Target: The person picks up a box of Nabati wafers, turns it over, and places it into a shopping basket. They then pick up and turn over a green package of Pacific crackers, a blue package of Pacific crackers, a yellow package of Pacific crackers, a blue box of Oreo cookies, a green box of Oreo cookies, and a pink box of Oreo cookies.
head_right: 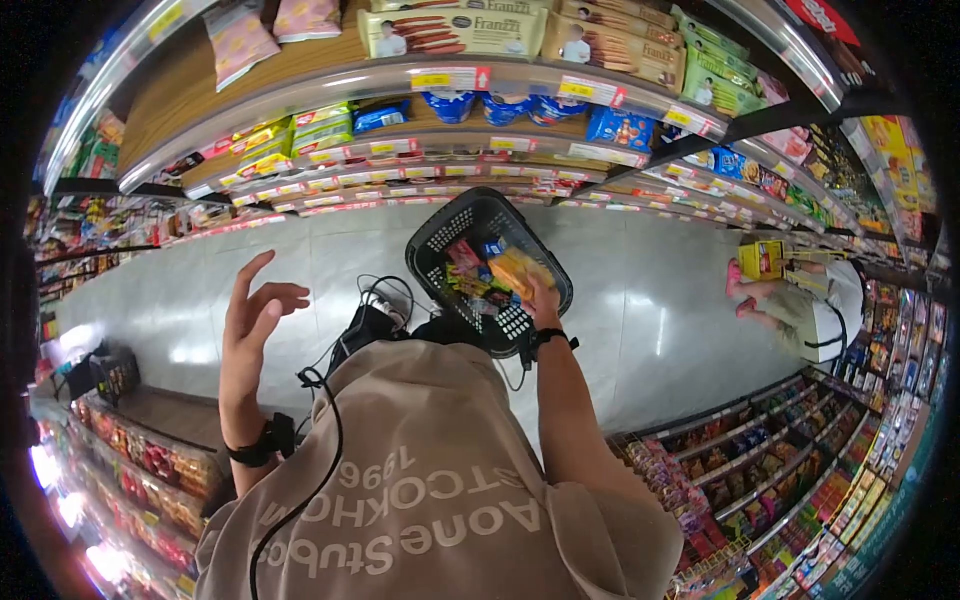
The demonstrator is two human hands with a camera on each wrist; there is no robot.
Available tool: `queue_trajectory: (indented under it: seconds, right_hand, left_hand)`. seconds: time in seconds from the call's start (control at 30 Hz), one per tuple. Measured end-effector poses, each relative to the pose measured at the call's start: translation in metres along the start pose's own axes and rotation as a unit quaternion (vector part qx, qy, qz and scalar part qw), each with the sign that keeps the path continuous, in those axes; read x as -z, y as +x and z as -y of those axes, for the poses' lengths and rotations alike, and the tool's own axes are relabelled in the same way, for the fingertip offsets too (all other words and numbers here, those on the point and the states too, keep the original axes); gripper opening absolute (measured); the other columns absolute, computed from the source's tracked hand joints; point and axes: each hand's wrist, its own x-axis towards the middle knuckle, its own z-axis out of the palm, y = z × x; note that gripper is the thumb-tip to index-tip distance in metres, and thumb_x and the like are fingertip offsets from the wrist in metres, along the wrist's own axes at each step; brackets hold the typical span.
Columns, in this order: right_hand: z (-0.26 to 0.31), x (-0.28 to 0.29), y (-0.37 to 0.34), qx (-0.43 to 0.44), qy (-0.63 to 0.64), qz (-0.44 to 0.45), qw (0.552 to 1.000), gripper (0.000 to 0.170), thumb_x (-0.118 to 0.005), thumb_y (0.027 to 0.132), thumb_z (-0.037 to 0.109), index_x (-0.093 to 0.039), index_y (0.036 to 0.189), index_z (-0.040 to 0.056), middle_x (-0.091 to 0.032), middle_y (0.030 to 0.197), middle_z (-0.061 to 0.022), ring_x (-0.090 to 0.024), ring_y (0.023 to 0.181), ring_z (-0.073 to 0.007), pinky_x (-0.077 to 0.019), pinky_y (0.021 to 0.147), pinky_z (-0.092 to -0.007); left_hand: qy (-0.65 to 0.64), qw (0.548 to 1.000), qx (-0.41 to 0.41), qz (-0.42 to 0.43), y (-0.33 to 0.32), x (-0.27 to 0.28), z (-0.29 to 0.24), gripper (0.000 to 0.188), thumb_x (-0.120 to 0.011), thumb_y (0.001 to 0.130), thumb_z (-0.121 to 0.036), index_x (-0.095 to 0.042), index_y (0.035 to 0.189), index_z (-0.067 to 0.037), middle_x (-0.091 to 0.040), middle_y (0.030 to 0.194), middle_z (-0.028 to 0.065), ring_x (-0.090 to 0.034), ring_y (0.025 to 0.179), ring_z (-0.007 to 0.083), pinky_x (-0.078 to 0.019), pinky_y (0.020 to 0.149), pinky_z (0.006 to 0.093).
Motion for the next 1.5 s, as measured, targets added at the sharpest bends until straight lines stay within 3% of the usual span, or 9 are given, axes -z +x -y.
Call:
queue_trajectory:
  seconds: [0.23,0.47,0.63,0.73,0.8,0.93,1.07,1.2,1.5]
  right_hand:
    - [-0.085,0.048,0.017,-0.148,-0.169,-0.11,0.968,0.047,-0.082,0.077,0.034,-0.066,0.11,0.0049,-0.071,0.088,-0.0121,-0.068,0.066,-0.0224,-0.059,0.057,-0.0384]
    - [-0.109,0.041,0.018,-0.197,0.049,-0.094,0.975,0.049,-0.067,0.094,0.04,-0.054,0.131,0.0093,-0.058,0.125,-0.0157,-0.065,0.103,-0.0326,-0.063,0.078,-0.0507]
    - [-0.1,0.016,0.017,-0.172,-0.017,-0.017,0.985,0.046,-0.064,0.094,0.034,-0.054,0.135,0.0164,-0.059,0.12,-0.0088,-0.064,0.104,-0.0333,-0.0622,0.073,-0.0487]
    - [-0.084,0.0,0.003,-0.131,-0.041,0.043,0.99,0.021,-0.065,0.092,0.025,-0.063,0.109,0.0123,-0.063,0.097,-0.0065,-0.068,0.082,-0.0251,-0.0626,0.07,-0.0462]
    - [-0.075,-0.014,0.004,-0.077,-0.117,0.081,0.987,0.037,-0.072,0.092,0.036,-0.062,0.119,0.0126,-0.063,0.1,-0.0053,-0.065,0.074,-0.0214,-0.0586,0.062,-0.0391]
    - [-0.082,-0.019,0.034,0.095,-0.118,0.282,0.947,0.02,-0.06,0.097,0.028,-0.066,0.094,0.0086,-0.062,0.075,-0.0029,-0.059,0.053,-0.0154,-0.0462,0.045,-0.0312]
    - [-0.043,-0.047,0.005,0.098,-0.278,0.244,0.924,0.024,-0.059,0.095,0.025,-0.069,0.095,0.0031,-0.068,0.081,-0.0117,-0.07,0.062,-0.0251,-0.0584,0.055,-0.0372]
    - [-0.042,-0.075,0.028,-0.031,-0.177,0.244,0.953,0.027,-0.059,0.097,0.017,-0.062,0.116,-0.0008,-0.073,0.092,-0.0174,-0.072,0.07,-0.0295,-0.0613,0.062,-0.042]
    - [0.08,-0.203,-0.108,0.163,-0.239,0.238,0.927,0.027,-0.061,0.102,0.022,-0.069,0.118,0.0023,-0.076,0.1,-0.0104,-0.073,0.079,-0.0197,-0.06,0.066,-0.0335]
  left_hand:
    - [0.01,0.999,0.027,-0.015,-0.004,-0.008,-0.014,0.061,-0.065,0.099,-0.019,-0.038,0.151,-0.003,-0.071,0.105,0.0167,-0.067,0.102,0.0255,-0.0477,0.098,0.0397]
    - [-0.011,0.999,-0.015,0.038,0.005,-0.019,-0.018,0.06,-0.063,0.099,-0.026,-0.041,0.149,-0.001,-0.071,0.101,0.0185,-0.069,0.097,0.0279,-0.0522,0.094,0.0414]
    - [-0.015,0.998,-0.051,0.036,0.008,-0.016,-0.023,0.057,-0.063,0.099,-0.029,-0.045,0.145,0.0,-0.071,0.1,0.0185,-0.071,0.092,0.0283,-0.0537,0.091,0.0411]
    - [-0.019,0.999,-0.042,0.028,0.004,-0.009,-0.019,0.055,-0.063,0.099,-0.032,-0.049,0.141,0.001,-0.071,0.099,0.0174,-0.07,0.092,0.0275,-0.054,0.09,0.041]
    - [-0.003,0.999,-0.04,0.01,0.0,-0.003,-0.018,0.057,-0.064,0.099,-0.038,-0.052,0.138,0.001,-0.07,0.099,0.0161,-0.069,0.09,0.0268,-0.0545,0.089,0.0411]
    - [-0.067,0.997,-0.042,0.015,-0.004,0.018,-0.017,0.034,-0.058,0.101,-0.01,-0.056,0.132,0.002,-0.073,0.103,0.0166,-0.07,0.096,0.0247,-0.0538,0.091,0.0381]
    - [-0.077,0.995,-0.063,-0.019,-0.008,0.04,-0.017,0.032,-0.056,0.103,-0.015,-0.056,0.13,0.003,-0.072,0.101,0.018,-0.071,0.095,0.0273,-0.0549,0.092,0.0403]
    - [-0.107,0.989,-0.085,-0.054,-0.021,0.067,-0.009,0.032,-0.055,0.104,-0.017,-0.057,0.129,0.002,-0.072,0.102,0.0182,-0.071,0.095,0.0269,-0.055,0.092,0.0395]
    - [-0.145,0.981,-0.111,-0.062,-0.013,0.164,0.002,0.031,-0.058,0.104,-0.015,-0.058,0.129,0.003,-0.073,0.102,0.0167,-0.071,0.095,0.0239,-0.0556,0.09,0.0381]
